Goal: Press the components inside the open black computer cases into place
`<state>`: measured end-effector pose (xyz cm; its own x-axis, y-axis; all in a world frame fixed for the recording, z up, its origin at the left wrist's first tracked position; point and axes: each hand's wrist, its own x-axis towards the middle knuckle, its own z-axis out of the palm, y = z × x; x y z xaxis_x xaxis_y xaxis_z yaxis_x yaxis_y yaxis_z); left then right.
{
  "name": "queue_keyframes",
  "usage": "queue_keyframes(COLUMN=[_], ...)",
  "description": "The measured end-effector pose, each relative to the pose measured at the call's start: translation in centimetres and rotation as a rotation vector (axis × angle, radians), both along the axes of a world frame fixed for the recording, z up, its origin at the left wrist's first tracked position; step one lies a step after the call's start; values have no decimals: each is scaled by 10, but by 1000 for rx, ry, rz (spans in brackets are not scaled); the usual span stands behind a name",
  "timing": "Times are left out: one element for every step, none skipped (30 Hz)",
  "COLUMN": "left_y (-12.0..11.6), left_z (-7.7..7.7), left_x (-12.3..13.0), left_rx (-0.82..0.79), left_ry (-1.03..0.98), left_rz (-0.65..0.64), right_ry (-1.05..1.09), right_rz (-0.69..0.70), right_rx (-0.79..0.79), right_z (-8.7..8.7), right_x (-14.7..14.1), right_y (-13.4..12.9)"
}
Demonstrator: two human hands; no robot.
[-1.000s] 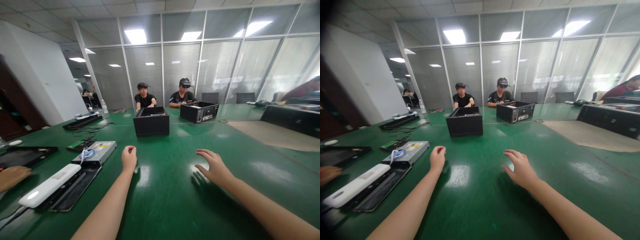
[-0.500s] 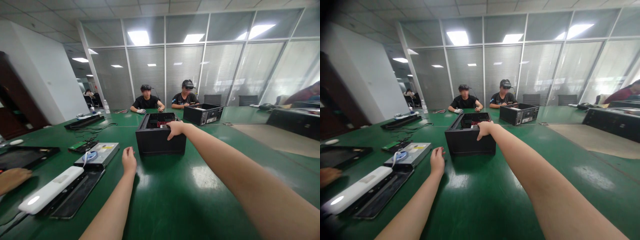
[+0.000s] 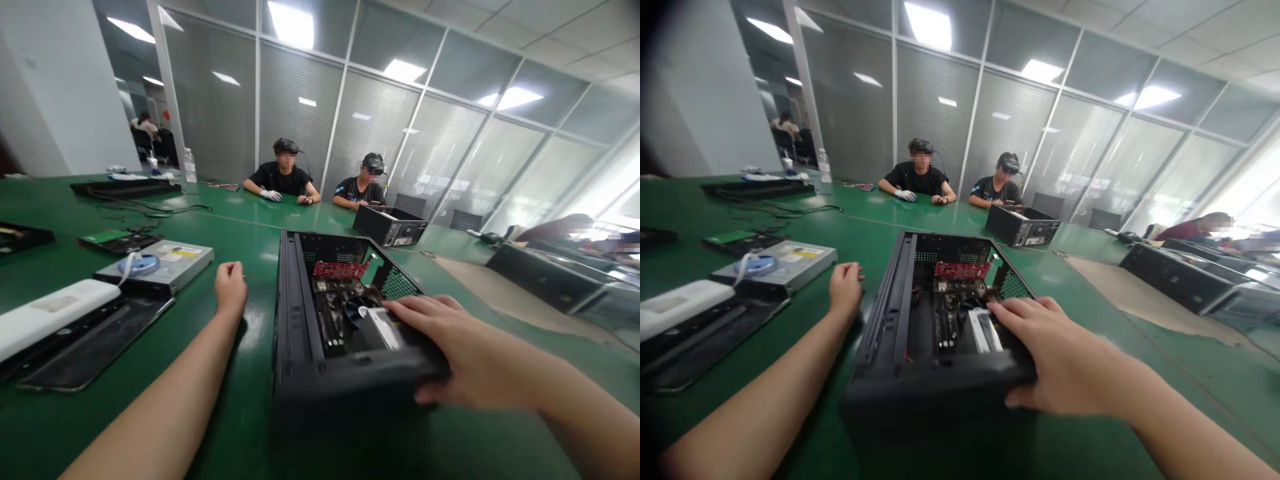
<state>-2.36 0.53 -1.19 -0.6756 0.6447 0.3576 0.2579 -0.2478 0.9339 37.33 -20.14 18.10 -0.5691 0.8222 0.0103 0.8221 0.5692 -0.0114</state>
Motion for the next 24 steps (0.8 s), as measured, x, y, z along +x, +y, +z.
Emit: queue_keyframes(left_y=[2, 3, 4, 5, 5, 5, 5, 4, 4, 4, 4, 5, 5, 6, 6, 7, 7, 7, 7, 7, 7, 7, 7, 7], left_z=[-2, -4, -5, -6, -6, -6, -6, -6, -5, -4, -4, -3, -3, -3, -3, -4, -4, -4, -5, -5, -6, -6, -6, -6], left_x=[0, 0, 1, 2, 3, 4, 5, 6, 6, 6, 6, 6, 6, 7, 7, 7, 8, 9, 10, 10, 11, 11, 11, 11], left_rx=[-8, -14, -18, -20, -19, -18, -17, -20, -25, -33, -42, -52, -62, -71, -79, -86, -90, -93, -96, -101, -105, -110, -115, -119], left_ry=[24, 51, 78, 104, 128, 149, 166, 179, 188, 193, 192, 187, 178, 170, 164, 164, 169, 179, 191, 203, 213, 222, 229, 233], left_rz=[4, 6, 7, 7, 4, -1, -8, -19, -28, -37, -46, -54, -62, -70, -78, -85, -89, -89, -86, -81, -76, -74, -75, -78], right_ry=[-2, 4, 17, 37, 51, 51, 30, -18, -89, -181, -278, -371, -451, -513, -555, -576, -579, -564, -536, -498, -454, -413, -382, -369], right_rz=[-26, -44, -50, -42, -25, -6, 7, 17, 7, -6, -21, -36, -37, -27, -8, 13, 32, 45, 49, 50, 49, 44, 32, 11], right_rx=[-6, -2, 11, 30, 50, 71, 89, 99, 113, 115, 102, 77, 42, 6, -25, -44, -44, -26, 9, 56, 111, 161, 198, 215], right_z=[3, 8, 15, 22, 29, 36, 40, 41, 38, 32, 23, 12, 1, -10, -20, -27, -31, -32, -31, -28, -24, -19, -15, -12], right_x=[6, 9, 10, 8, 4, -2, -9, -18, -26, -35, -43, -50, -56, -60, -63, -63, -63, -61, -59, -57, -56, -55, -55, -57], right_y=[-28, -49, -63, -68, -64, -52, -33, -8, 18, 46, 71, 94, 112, 125, 134, 138, 140, 138, 136, 133, 130, 128, 126, 126])
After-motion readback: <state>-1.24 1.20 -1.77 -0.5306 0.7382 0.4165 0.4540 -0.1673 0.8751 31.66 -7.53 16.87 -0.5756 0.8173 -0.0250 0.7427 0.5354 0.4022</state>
